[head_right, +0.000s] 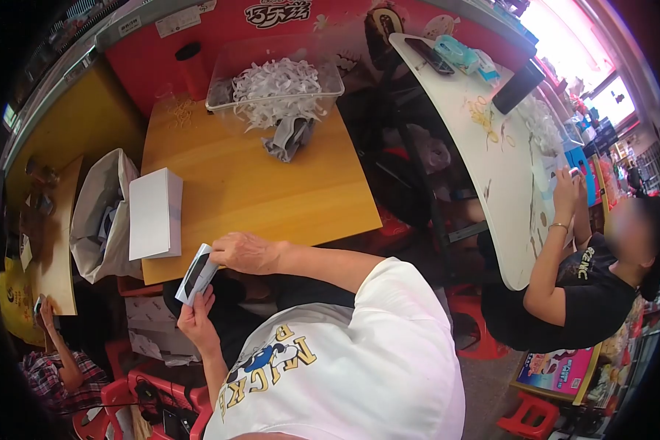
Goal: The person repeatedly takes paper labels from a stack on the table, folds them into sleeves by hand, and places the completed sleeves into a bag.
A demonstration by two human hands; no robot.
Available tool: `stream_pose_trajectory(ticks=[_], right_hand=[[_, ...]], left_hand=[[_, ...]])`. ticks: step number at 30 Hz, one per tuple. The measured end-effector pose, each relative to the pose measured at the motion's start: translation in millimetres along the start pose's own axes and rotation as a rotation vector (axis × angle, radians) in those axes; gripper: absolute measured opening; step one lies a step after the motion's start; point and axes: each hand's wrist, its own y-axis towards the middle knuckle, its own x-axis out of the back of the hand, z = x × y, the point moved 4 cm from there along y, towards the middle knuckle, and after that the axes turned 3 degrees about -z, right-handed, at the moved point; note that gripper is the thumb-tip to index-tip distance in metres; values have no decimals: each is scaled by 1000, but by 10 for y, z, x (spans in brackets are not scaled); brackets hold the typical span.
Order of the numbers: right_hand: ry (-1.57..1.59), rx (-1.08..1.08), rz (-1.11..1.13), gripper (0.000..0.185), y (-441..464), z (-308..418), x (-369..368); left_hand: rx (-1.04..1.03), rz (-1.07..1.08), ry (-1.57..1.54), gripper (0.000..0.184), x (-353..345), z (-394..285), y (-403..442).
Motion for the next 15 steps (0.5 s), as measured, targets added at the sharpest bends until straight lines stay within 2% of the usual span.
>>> stream_pose_trajectory(ticks=[5, 8, 15], right_hand=[[84, -29, 124, 6, 28, 7, -15], [42, 18, 89, 4, 29, -20, -96], [47, 45, 112, 10, 85, -5, -149]], left_hand=[[-10, -10, 33, 25, -9, 9, -36], [-19, -15, 87, 23, -6, -29, -38], [-234, -74, 380, 13, 55, -55, -89]])
